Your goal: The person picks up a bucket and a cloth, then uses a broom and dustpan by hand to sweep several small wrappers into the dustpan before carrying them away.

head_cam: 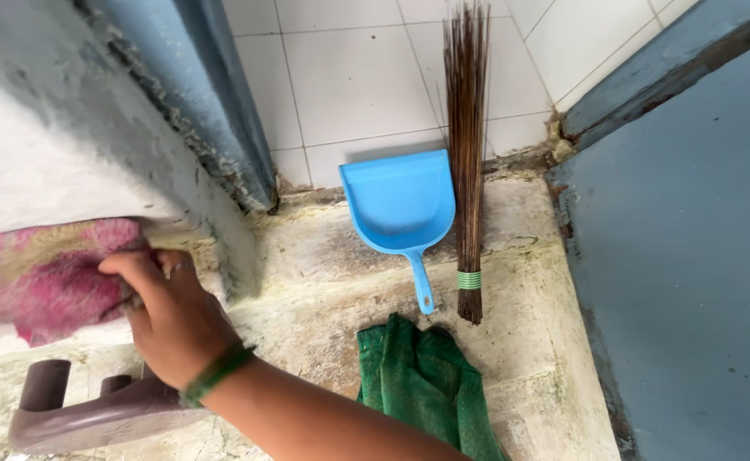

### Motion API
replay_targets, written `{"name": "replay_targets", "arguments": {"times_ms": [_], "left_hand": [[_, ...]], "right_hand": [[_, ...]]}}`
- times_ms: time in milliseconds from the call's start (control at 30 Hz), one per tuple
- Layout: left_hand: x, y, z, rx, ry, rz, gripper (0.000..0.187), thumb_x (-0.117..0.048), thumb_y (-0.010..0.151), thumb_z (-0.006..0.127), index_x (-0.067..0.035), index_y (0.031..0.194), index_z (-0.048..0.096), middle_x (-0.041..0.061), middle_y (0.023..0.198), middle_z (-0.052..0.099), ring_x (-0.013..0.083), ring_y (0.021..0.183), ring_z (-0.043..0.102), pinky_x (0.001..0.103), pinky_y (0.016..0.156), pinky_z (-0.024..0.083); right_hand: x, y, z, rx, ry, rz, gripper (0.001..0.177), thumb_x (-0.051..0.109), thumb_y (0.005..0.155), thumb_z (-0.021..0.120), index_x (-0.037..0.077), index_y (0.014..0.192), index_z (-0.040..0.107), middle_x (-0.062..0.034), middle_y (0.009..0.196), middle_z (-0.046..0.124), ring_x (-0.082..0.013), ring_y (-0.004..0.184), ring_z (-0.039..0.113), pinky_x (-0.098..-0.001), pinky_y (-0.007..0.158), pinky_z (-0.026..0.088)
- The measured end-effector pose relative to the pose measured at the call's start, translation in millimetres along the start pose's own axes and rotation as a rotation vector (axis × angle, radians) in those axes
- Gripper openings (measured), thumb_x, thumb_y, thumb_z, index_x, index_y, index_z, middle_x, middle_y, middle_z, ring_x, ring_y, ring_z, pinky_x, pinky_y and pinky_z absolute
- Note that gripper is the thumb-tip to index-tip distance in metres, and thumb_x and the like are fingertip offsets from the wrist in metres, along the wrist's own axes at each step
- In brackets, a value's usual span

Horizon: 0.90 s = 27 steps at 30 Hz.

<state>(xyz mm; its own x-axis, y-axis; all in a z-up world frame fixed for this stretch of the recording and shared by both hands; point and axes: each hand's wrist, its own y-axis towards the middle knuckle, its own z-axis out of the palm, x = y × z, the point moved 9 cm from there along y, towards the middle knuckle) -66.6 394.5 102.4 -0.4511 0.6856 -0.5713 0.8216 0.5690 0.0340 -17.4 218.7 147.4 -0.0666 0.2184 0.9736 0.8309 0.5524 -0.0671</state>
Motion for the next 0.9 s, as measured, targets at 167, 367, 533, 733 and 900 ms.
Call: {"name": "replay_targets", "arguments": {"times_ms": [167,367,533,733,900], "left_hand": [[27,3,-8,-0.036,0.035,0.013,0.085,0.019,0.065,0.066,0.004,0.144,0.038,0.027,0.129,0.05,0.0392,0.11,0.052,0.045,0.085,0.046],[61,0,-15,-0.035,0.113,0.049,0.075,0.027,0.069,0.059,0.009,0.141,0.044,0.031,0.121,0.058,0.0401,0.101,0.062,0.044,0.077,0.053],[47,-9,-13,-0.096,0.175,0.195,0.079,0.032,0.066,0.053,0.011,0.141,0.045,0.033,0.12,0.061,0.0415,0.1,0.066,0.044,0.075,0.055],[-11,-35,5,-0.228,0.159,0.206,0.065,0.014,0.077,0.057,0.007,0.141,0.049,0.03,0.134,0.056,0.0462,0.119,0.055,0.053,0.095,0.044],[-147,-74,65,-0.127,0.081,0.461,0.062,0.011,0.079,0.051,0.001,0.14,0.052,0.024,0.144,0.053,0.0445,0.136,0.044,0.054,0.114,0.033]], "right_hand": [[-25,10,3,-0.155,-0.159,-0.066,0.052,-0.006,0.084,0.061,0.014,0.132,0.06,-0.0274,0.139,0.05,-0.0439,0.114,0.063,-0.0482,0.093,0.06],[-23,6,11,0.005,-0.614,0.048,0.05,0.009,0.084,0.066,0.012,0.134,0.06,-0.017,0.142,0.052,-0.0315,0.128,0.053,-0.0514,0.109,0.044],[-12,-7,25,0.067,-0.749,-0.273,0.068,0.013,0.076,0.064,0.014,0.144,0.056,-0.0084,0.146,0.052,-0.0247,0.133,0.049,-0.0536,0.104,0.038],[-4,-11,-15,0.014,-0.485,-0.207,0.041,0.013,0.082,0.065,0.012,0.123,0.067,-0.0089,0.131,0.065,-0.0247,0.125,0.058,-0.0588,0.106,0.036],[-36,-12,-117,-0.316,-0.21,-0.119,0.026,-0.002,0.09,0.066,0.012,0.111,0.07,-0.004,0.11,0.074,-0.0222,0.101,0.07,-0.0387,0.091,0.053]]}}
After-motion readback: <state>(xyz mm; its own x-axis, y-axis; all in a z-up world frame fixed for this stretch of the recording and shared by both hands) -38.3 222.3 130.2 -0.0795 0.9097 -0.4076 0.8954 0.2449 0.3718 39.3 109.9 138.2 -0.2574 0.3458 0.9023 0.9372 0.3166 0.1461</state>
